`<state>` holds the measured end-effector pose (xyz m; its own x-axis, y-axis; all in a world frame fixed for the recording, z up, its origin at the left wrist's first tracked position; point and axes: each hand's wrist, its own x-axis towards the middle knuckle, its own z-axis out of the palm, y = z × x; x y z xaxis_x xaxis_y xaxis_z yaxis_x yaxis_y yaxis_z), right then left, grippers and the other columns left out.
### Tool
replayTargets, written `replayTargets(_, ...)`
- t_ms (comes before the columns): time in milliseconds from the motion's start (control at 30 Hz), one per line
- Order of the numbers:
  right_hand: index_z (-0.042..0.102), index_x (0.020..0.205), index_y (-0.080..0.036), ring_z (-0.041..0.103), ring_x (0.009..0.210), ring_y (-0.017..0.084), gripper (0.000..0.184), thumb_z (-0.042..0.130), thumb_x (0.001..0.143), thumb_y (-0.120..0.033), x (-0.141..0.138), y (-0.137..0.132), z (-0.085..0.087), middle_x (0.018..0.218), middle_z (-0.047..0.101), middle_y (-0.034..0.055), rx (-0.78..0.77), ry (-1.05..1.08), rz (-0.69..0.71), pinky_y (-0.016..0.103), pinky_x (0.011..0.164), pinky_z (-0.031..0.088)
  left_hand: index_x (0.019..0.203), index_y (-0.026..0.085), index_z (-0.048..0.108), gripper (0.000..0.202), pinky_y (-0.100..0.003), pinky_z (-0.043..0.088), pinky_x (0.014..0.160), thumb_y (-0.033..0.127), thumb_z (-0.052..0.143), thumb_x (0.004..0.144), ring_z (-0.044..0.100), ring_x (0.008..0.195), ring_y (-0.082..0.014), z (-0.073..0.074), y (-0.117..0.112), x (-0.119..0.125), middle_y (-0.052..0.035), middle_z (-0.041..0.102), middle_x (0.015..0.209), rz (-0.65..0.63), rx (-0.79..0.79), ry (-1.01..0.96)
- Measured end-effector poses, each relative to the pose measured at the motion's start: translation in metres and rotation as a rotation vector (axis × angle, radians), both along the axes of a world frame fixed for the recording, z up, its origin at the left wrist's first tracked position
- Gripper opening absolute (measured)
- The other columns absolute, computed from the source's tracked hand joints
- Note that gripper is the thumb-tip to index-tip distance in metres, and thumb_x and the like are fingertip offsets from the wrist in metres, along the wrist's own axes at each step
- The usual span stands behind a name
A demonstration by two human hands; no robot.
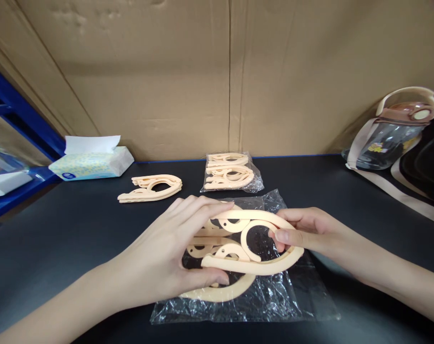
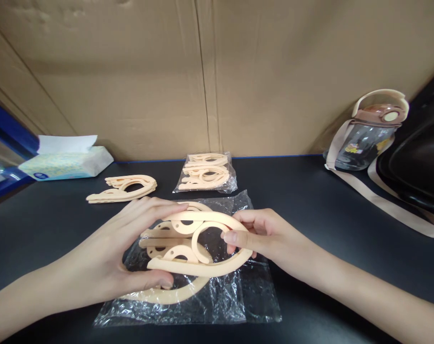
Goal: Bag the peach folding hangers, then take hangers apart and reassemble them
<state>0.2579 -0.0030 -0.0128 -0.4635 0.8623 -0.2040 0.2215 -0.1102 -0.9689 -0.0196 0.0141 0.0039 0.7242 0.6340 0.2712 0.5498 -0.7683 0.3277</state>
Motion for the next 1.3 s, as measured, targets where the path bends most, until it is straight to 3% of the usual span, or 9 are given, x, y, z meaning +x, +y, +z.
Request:
replayTargets(367, 0.065, 0.077, -0.017, 0.046, 0.063, 0.01, 0.031, 0.066, 0.087, -0.047, 0.0, 0.0, 0.001, 0.07, 0.056, -0.0022, 0.016, -0.023, 0.01, 0.024, 0.057, 0.032, 0.137, 0.025, 0.04, 0.064, -0.034, 0.035, 0.096, 0.039, 0.072, 0.083, 0.053, 0.11, -0.0224, 0.0, -0.001, 0.003, -0.003, 0.059, 0.129, -0.043, 0.195, 0.005)
replayTargets(433, 0.067, 0.085, -0.019, 0.055, 0.072, 0.011, 0.026, 0.066, 0.087, -0.045, -0.001, -0.002, 0.003, 0.079, 0.062, -0.0008, 0.03, -0.004, 0.004, 0.024, 0.063, 0.04, 0.136, 0.023, 0.04, 0.063, -0.034, 0.036, 0.095, 0.039, 0.071, 0.083, 0.054, 0.108, -0.0221, 0.0, -0.001, 0.003, -0.004, 0.06, 0.127, -0.059, 0.23, 0.002)
replayTargets(500, 0.064, 0.104, -0.022, 0.061, 0.087, 0.016, 0.028, 0.067, 0.087, -0.044, -0.002, -0.004, 0.005, 0.095, 0.066, 0.0017, 0.061, 0.011, -0.013, 0.027, 0.076, 0.047, 0.135, 0.022, 0.041, 0.062, -0.034, 0.036, 0.093, 0.038, 0.07, 0.083, 0.055, 0.107, -0.0225, 0.001, -0.001, 0.003, -0.005, 0.061, 0.126, -0.063, 0.256, -0.002)
replayTargets(600, 0.048, 0.131, -0.029, 0.063, 0.1, 0.02, 0.054, 0.07, 0.084, -0.044, -0.003, -0.008, 0.004, 0.117, 0.062, 0.0048, 0.306, -0.124, -0.054, 0.036, 0.087, 0.052, 0.133, 0.021, 0.042, 0.059, -0.036, 0.036, 0.095, 0.037, 0.069, 0.083, 0.056, 0.107, -0.0241, 0.001, -0.002, 0.004, -0.0064, 0.063, 0.123, -0.044, 0.298, -0.01)
replayTargets(700, 0.034, 0.142, -0.032, 0.058, 0.114, 0.025, 0.077, 0.076, 0.078, -0.043, -0.002, -0.012, 0.001, 0.135, 0.05, 0.009, 0.782, -0.393, -0.054, 0.042, 0.094, 0.051, 0.132, 0.02, 0.042, 0.057, -0.038, 0.036, 0.096, 0.036, 0.067, 0.084, 0.056, 0.106, -0.025, 0.001, -0.003, 0.004, -0.0073, 0.063, 0.122, -0.021, 0.331, -0.014)
replayTargets(767, 0.031, 0.144, -0.029, 0.051, 0.124, 0.028, 0.079, 0.075, 0.079, -0.041, -0.003, -0.014, -0.002, 0.141, 0.047, 0.0118, 1.042, -0.54, -0.018, 0.045, 0.099, 0.048, 0.132, 0.02, 0.043, 0.057, -0.038, 0.037, 0.095, 0.037, 0.067, 0.084, 0.057, 0.106, -0.0251, 0.0, -0.003, 0.004, -0.0077, 0.063, 0.122, -0.011, 0.338, -0.015)
replayTargets(867, 0.031, 0.144, -0.021, 0.051, 0.125, 0.028, 0.071, 0.069, 0.086, -0.037, -0.006, -0.017, -0.004, 0.141, 0.05, 0.0149, 1.246, -0.684, 0.025, 0.045, 0.099, 0.046, 0.133, 0.019, 0.043, 0.058, -0.037, 0.038, 0.094, 0.035, 0.067, 0.083, 0.057, 0.107, -0.0249, -0.001, -0.004, 0.005, -0.0076, 0.063, 0.123, -0.007, 0.335, -0.033)
replayTargets(1067, 0.033, 0.143, -0.015, 0.051, 0.125, 0.028, 0.066, 0.066, 0.088, -0.029, -0.008, -0.022, -0.002, 0.138, 0.055, 0.0187, 1.43, -0.688, 0.049, 0.042, 0.093, 0.046, 0.134, 0.021, 0.039, 0.061, -0.037, 0.038, 0.094, 0.033, 0.067, 0.082, 0.056, 0.109, -0.0247, -0.002, -0.011, 0.011, -0.0077, 0.062, 0.125, -0.022, 0.299, -0.067)
replayTargets(1300, 0.023, 0.149, -0.021, 0.054, 0.122, 0.03, 0.08, 0.069, 0.085, -0.033, -0.008, -0.023, 0.0, 0.136, 0.057, 0.0141, 1.259, -0.619, 0.066, 0.044, 0.094, 0.047, 0.134, 0.024, 0.04, 0.059, -0.037, 0.042, 0.089, 0.036, 0.066, 0.082, 0.058, 0.105, -0.025, -0.003, -0.013, 0.013, -0.0071, 0.063, 0.122, -0.013, 0.246, -0.08)
